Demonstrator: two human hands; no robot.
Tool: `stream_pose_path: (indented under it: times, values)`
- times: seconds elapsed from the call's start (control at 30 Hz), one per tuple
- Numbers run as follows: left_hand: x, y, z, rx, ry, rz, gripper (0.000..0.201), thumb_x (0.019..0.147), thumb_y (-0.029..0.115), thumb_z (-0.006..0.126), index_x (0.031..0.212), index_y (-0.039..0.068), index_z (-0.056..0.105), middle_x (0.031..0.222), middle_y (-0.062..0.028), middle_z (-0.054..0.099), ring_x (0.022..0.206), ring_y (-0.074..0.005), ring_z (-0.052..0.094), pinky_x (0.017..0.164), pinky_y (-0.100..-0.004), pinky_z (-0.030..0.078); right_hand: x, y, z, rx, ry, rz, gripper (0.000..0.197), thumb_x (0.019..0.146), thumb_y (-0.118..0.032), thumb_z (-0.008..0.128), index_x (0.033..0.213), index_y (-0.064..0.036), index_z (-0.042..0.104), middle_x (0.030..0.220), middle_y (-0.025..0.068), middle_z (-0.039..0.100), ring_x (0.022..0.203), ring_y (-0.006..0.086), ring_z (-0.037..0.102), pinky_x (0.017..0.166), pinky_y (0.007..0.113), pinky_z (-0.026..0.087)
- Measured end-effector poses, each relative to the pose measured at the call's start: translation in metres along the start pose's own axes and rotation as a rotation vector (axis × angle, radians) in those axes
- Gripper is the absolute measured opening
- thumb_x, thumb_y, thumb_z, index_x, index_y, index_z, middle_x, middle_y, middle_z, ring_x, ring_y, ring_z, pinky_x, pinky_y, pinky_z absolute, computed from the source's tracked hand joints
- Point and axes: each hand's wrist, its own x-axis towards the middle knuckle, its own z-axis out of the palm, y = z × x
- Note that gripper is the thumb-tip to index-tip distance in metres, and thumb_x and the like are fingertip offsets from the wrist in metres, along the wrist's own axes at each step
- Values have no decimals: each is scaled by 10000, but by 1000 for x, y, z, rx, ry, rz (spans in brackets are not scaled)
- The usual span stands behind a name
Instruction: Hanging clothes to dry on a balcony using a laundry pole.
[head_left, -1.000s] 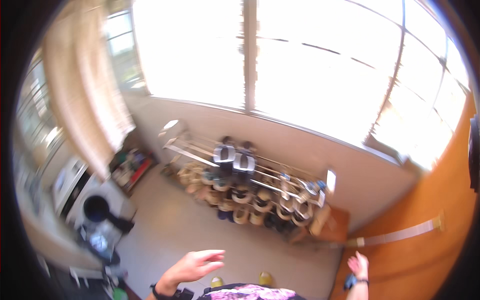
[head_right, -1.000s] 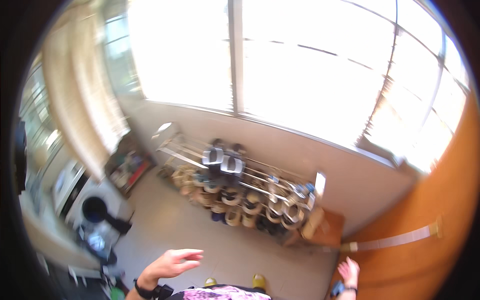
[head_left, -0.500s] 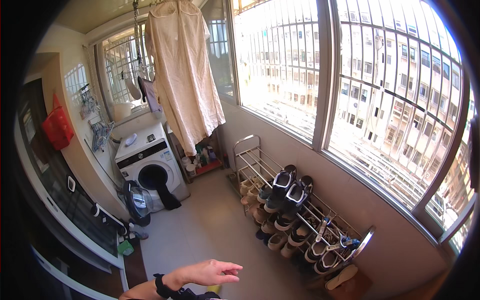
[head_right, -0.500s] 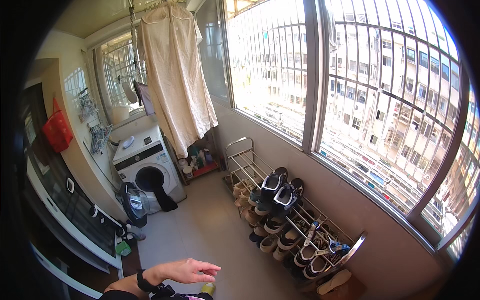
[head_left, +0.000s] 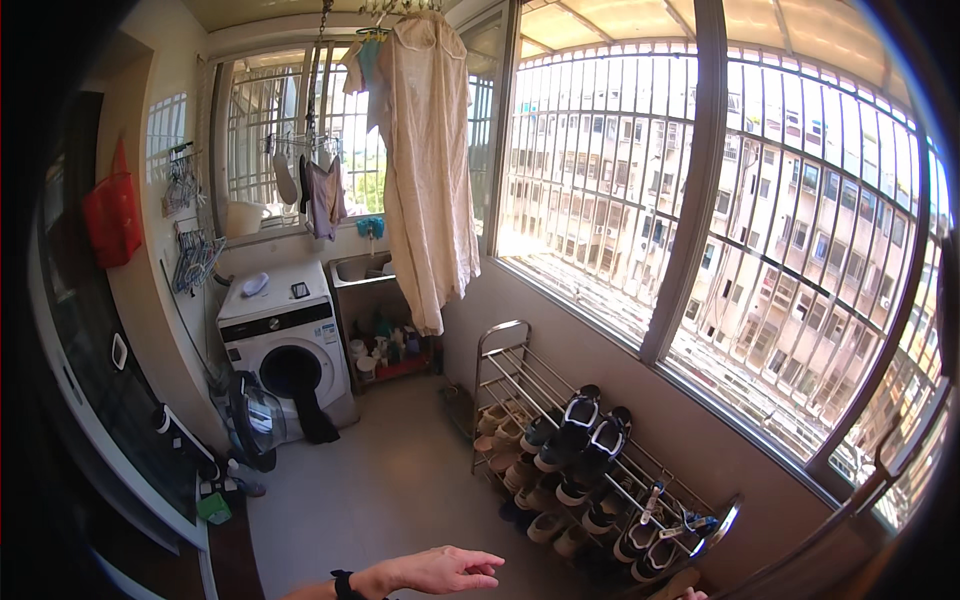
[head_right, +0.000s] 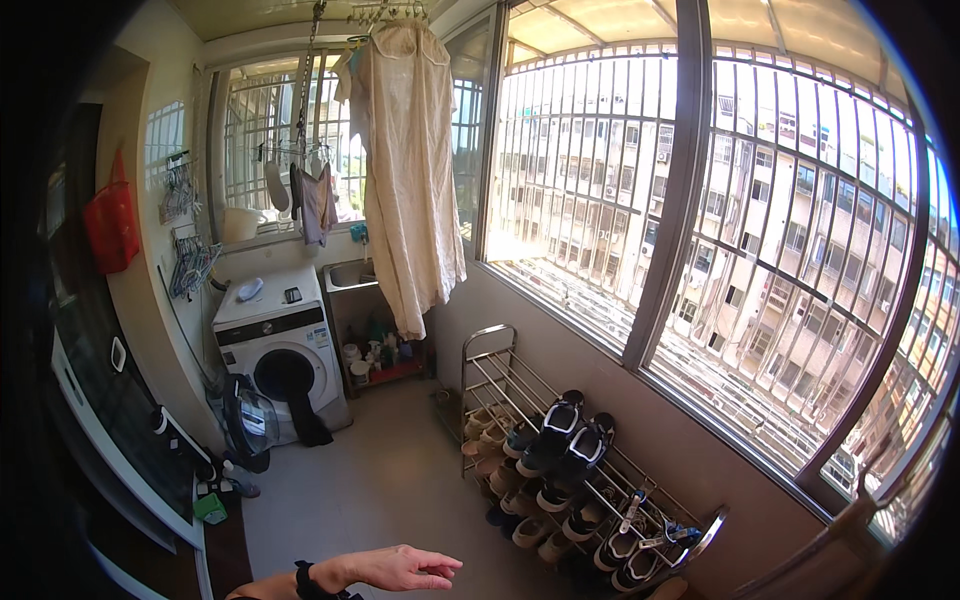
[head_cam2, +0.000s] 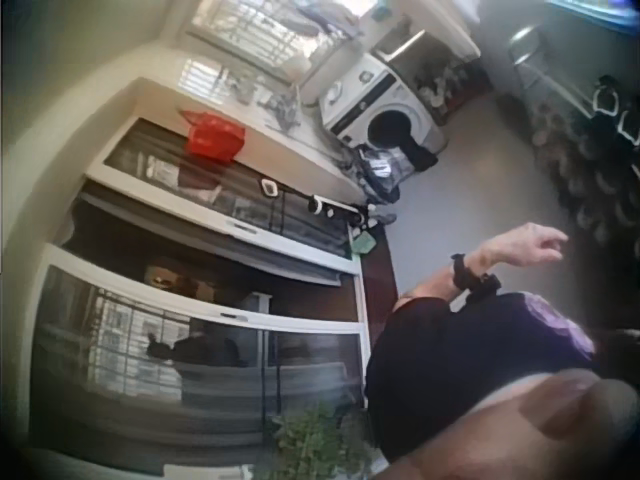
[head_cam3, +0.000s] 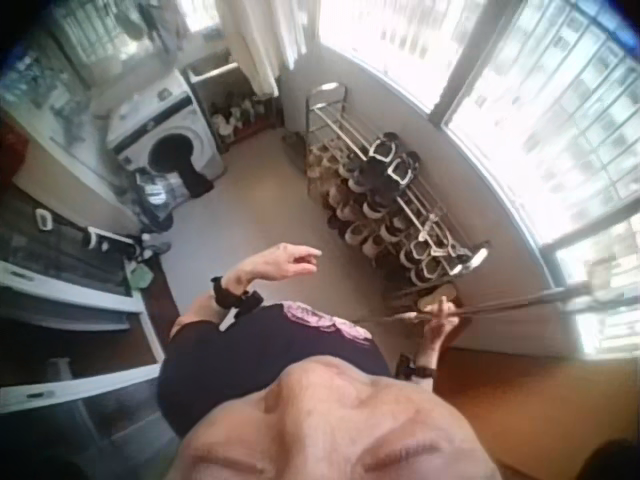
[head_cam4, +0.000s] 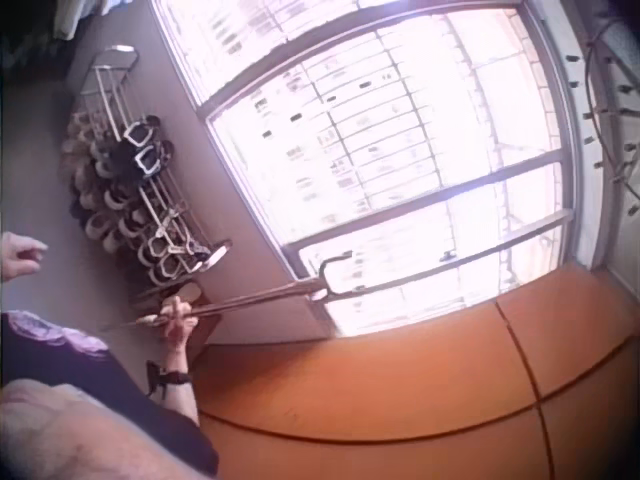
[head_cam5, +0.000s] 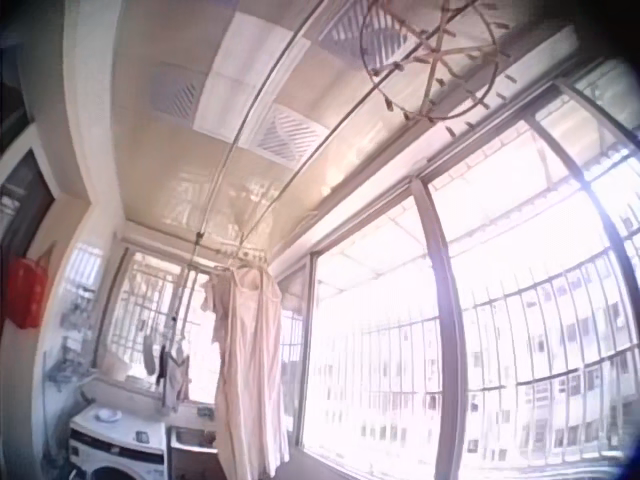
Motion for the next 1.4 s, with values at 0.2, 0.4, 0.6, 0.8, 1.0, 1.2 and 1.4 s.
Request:
stream_pose_path:
  times: [0.2,0.4,0.6,0.8,1.0,1.2,1.4]
  values:
    - [-79,-61,-40,-98,261,136,420,835,184,618,1184,-20,504,1010,-143,622,952,-207,590,834,-296,461,-25,-15,195,283,-534,210,261,851,-207,597,682,-74,449,525,18,427,448,121,420,450,279,406]
    - [-113,-171,-70,-115,463,201,677,763,328,690,1275,-10,403,1201,-193,514,1095,-260,522,908,-349,430,-60,-81,397,204,-857,242,406,916,-189,459,543,-106,323,449,22,338,398,158,377,463,325,402]
    - [-107,-254,-92,-209,505,165,686,717,338,733,1261,42,438,1108,-141,567,921,-180,558,785,-311,465,-56,-137,527,432,-1153,257,354,927,-282,486,638,-98,395,486,8,356,430,125,369,478,306,399]
    - [-73,-317,-104,-407,629,12,253,761,250,708,864,30,637,690,-26,618,641,-106,554,587,-295,467,7,-191,612,359,-1159,125,402,920,-427,436,650,-136,365,493,-8,327,435,127,371,480,316,411]
    - [-22,-293,-221,-414,805,38,318,802,170,669,567,62,483,514,39,428,475,-63,390,431,-282,323,40,-196,706,374,-1341,-272,454,889,-179,550,1226,-16,293,814,82,517,671,159,552,558,313,485]
    - [-25,-187,-348,-948,631,199,338,842,123,613,559,127,429,514,51,425,473,-40,403,420,-226,305,57,-134,787,378,-1295,-286,461,896,-225,546,1213,-5,295,835,70,512,693,141,558,584,276,496]
    - [17,-198,-435,-702,437,389,212,838,148,624,655,81,540,547,33,487,469,-51,449,429,-203,341,86,-82,831,208,-1042,-58,248,893,-246,556,1011,-60,442,639,2,457,491,94,473,424,240,385]
